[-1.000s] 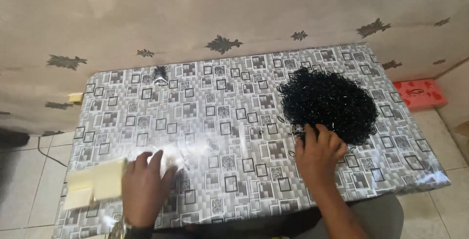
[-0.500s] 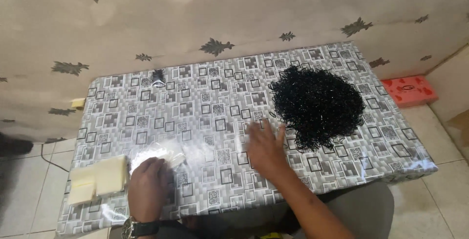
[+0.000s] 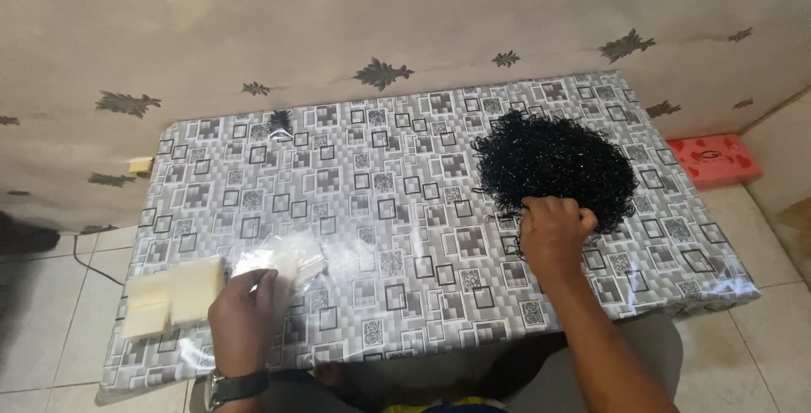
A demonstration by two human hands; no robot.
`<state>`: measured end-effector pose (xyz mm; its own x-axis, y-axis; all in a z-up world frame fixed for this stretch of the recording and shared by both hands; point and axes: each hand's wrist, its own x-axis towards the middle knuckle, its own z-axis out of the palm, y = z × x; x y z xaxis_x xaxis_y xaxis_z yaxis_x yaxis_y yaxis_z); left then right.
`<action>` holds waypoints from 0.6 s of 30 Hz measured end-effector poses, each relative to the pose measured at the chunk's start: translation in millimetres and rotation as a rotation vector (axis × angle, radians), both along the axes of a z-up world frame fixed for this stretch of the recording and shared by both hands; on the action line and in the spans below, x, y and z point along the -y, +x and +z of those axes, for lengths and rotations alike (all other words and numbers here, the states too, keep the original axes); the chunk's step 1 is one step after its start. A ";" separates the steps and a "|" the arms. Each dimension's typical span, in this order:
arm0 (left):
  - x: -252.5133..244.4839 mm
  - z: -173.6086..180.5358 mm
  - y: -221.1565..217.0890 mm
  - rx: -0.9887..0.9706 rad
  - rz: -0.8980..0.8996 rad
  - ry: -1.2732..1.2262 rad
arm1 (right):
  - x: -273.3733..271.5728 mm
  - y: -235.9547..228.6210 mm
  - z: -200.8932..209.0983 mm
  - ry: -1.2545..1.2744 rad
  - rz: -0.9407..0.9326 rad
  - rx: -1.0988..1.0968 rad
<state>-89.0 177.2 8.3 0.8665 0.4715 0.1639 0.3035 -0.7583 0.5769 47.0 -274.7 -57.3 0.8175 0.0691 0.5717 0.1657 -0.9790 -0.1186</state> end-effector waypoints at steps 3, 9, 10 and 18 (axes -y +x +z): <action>7.0 15.6 -2.3 0.073 0.009 -0.006 | -1.3 -0.3 3.7 0.023 0.004 0.081; 23.3 42.5 -1.1 0.543 0.021 0.027 | -4.4 -1.4 11.9 0.232 0.000 -0.003; 33.1 53.1 1.7 0.542 0.027 0.030 | -5.0 -0.7 12.3 0.233 0.006 -0.004; 109.1 46.6 40.3 0.337 0.020 -1.103 | -33.0 -4.3 33.1 0.267 0.049 0.023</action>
<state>-48.8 68.1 55.0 0.8478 0.5156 -0.1240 0.0140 0.2120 0.9772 42.7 -241.8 -24.2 0.8038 -0.0476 0.5930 0.2176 -0.9041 -0.3677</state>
